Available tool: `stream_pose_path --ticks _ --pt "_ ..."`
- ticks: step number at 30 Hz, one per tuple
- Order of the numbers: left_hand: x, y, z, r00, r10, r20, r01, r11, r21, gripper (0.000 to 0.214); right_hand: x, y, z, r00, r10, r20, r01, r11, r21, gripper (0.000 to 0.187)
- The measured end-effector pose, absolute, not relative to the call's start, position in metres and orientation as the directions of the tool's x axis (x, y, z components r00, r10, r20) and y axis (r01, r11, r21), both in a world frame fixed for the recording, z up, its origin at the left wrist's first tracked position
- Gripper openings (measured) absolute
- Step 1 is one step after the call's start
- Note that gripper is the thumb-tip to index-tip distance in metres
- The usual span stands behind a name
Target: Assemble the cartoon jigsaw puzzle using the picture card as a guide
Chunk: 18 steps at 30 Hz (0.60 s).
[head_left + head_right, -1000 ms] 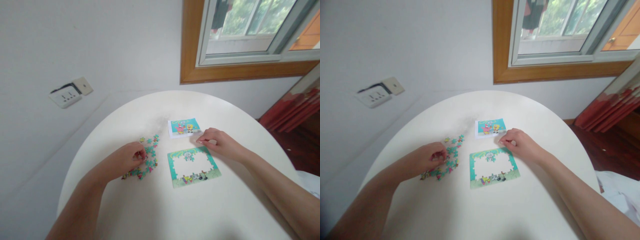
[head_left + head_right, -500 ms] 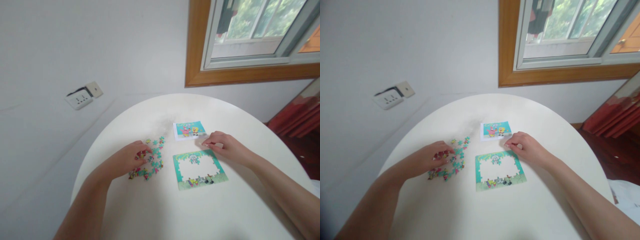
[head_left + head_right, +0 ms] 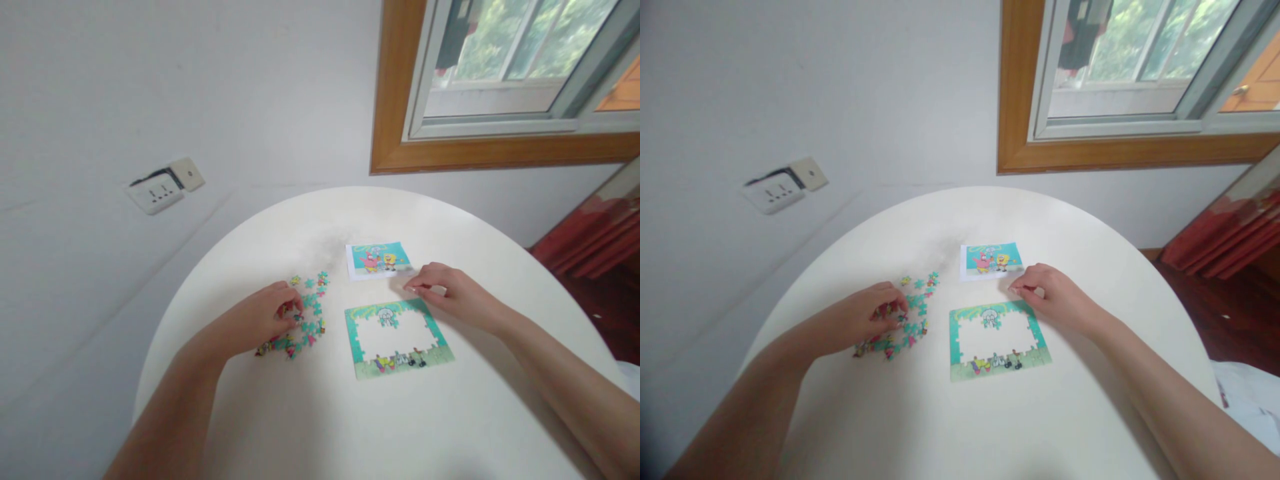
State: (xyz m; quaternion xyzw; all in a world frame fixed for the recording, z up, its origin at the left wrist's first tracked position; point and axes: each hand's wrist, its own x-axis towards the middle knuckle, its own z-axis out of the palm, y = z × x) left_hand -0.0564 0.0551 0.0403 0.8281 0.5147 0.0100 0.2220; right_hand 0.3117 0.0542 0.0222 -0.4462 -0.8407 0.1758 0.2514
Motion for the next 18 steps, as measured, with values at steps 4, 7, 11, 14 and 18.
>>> stream_pose_path --ticks 4,7,11,14,18 --pt "-0.057 0.055 0.038 0.501 0.847 -0.178 0.824 -0.404 0.397 0.016 0.313 0.054 0.022 -0.474 0.837 0.274 0.667 0.544 -0.509 0.022" --pt "-0.059 0.055 0.038 0.491 0.854 -0.171 0.830 -0.398 0.392 0.019 0.313 0.054 0.022 -0.486 0.836 0.255 0.673 0.544 -0.501 0.023" --pt "-0.066 0.055 0.041 0.446 0.880 -0.163 0.849 -0.359 0.387 0.028 0.314 0.055 0.022 -0.479 0.839 0.257 0.675 0.539 -0.503 0.023" --pt "-0.070 0.055 0.044 0.433 0.884 -0.175 0.856 -0.342 0.387 0.028 0.315 0.055 0.021 -0.476 0.837 0.269 0.667 0.543 -0.510 0.022" --pt "-0.072 0.054 0.046 0.440 0.874 -0.208 0.850 -0.330 0.410 0.025 0.316 0.055 0.019 -0.480 0.837 0.263 0.664 0.543 -0.514 0.022"
